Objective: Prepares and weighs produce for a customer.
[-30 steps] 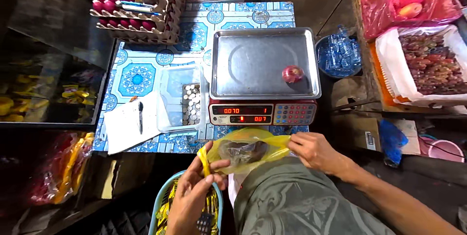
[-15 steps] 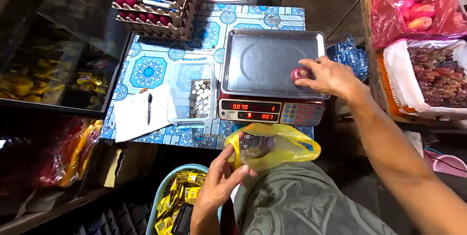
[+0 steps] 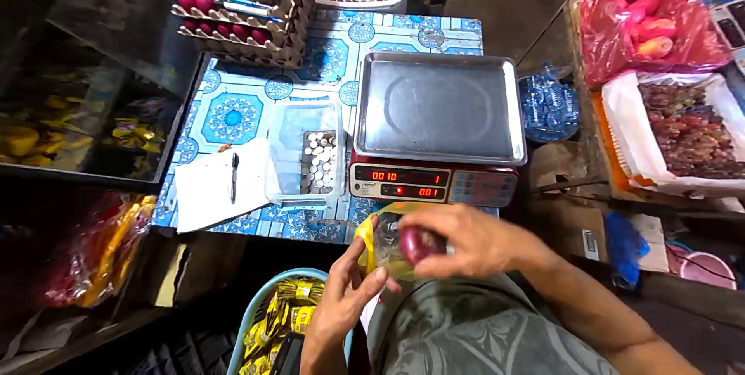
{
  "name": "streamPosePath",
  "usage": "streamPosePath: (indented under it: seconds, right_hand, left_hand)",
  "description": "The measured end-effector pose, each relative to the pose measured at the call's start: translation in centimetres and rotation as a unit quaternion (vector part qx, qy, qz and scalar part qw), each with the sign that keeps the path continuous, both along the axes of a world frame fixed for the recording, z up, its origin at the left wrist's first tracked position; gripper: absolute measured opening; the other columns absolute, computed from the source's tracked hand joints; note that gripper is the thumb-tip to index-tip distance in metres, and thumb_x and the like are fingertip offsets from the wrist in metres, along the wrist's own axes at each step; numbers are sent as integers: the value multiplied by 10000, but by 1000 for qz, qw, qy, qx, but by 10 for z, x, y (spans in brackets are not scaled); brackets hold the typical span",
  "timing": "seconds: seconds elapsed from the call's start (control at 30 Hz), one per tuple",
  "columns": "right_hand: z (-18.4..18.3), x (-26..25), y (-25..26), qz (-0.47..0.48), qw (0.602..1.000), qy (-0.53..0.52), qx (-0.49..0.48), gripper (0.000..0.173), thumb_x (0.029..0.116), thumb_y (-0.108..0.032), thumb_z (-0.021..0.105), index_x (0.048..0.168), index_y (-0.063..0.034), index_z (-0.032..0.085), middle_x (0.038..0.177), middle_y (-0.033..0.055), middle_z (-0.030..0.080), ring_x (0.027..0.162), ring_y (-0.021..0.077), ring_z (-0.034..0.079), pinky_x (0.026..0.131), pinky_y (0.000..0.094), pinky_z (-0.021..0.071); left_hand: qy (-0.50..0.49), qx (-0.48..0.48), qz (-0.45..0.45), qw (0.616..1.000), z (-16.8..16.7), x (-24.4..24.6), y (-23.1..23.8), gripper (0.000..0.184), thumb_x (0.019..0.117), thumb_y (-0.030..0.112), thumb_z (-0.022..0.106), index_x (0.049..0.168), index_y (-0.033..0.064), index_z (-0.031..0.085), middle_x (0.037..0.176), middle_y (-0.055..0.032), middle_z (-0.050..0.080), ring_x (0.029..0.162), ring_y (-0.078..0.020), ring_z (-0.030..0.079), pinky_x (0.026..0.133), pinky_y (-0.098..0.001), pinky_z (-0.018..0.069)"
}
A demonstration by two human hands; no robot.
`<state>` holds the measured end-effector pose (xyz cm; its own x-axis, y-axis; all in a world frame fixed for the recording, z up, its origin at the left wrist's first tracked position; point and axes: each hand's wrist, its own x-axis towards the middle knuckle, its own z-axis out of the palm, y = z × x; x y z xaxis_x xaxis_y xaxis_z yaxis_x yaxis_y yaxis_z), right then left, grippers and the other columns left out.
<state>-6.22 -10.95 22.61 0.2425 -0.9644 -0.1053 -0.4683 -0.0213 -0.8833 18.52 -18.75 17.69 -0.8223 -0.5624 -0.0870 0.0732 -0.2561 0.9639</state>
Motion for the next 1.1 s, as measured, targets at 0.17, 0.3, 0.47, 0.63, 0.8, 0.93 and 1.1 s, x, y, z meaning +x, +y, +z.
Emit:
streamPosePath:
  seconds: [0.17, 0.3, 0.47, 0.63, 0.8, 0.93, 1.1]
  right_hand:
    - [-70, 24, -12, 20, 979, 73, 191, 599, 986, -390, 646, 1447, -28, 521, 1258, 265, 645, 1151, 407, 640, 994, 607, 475]
    - [-42, 26, -14, -142, 971, -129, 143, 305, 1017, -210, 587, 1254, -36, 668, 1091, 77, 725, 849, 133, 690, 746, 310, 582]
    - [-6, -26, -26, -281, 834, -457, 129, 282, 1033, -172, 344, 1121, -95, 600, 1137, 85, 725, 892, 170, 725, 741, 304, 608]
    - [-27, -90, -47, -321, 930, 177, -11, 438, 903, -119, 759, 1304, 7, 637, 1245, 224, 642, 1075, 358, 659, 928, 544, 540]
    - [-47, -104, 18, -436, 817, 292, -237, 267, 969, -112, 642, 1193, 17, 710, 1197, 198, 697, 1115, 332, 674, 962, 472, 560]
    - [-109, -80, 91, -491, 736, 389, -255, 254, 957, -87, 557, 1028, 21, 775, 806, 179, 708, 723, 290, 700, 656, 394, 584]
    - [-146, -68, 105, -457, 723, 469, -220, 365, 922, -37, 514, 1193, -21, 759, 736, 161, 662, 595, 308, 644, 509, 404, 501]
  left_hand:
    - [-12, 4, -5, 1000, -1, 5, 0, 883, 960, 518, 645, 1558, -34, 301, 1518, -98, 505, 814, -127, 732, 648, -328, 652]
    - [7, 5, 6, 1000, -2, 10, 0, 843, 968, 509, 638, 1556, -9, 327, 1449, -81, 567, 799, -114, 724, 650, -310, 649]
    - [0, 18, -14, 1000, -7, 22, -2, 754, 968, 495, 643, 1544, 69, 409, 1219, -65, 701, 711, -111, 710, 605, -286, 633]
    - [-13, 13, -27, 999, -3, 23, -9, 766, 964, 493, 644, 1558, 82, 390, 1256, -47, 692, 725, -100, 709, 620, -286, 633]
    - [-37, -3, -25, 999, 0, 21, -14, 743, 972, 459, 643, 1567, 95, 386, 1306, -44, 673, 713, -97, 706, 598, -273, 626]
    - [-37, -6, -28, 999, -1, 15, -18, 734, 983, 450, 630, 1561, 73, 379, 1429, -34, 598, 709, -80, 702, 596, -263, 626]
    - [-52, -3, -54, 997, 5, -7, -17, 714, 971, 418, 652, 1522, 33, 415, 1377, -37, 630, 694, -66, 689, 570, -257, 614]
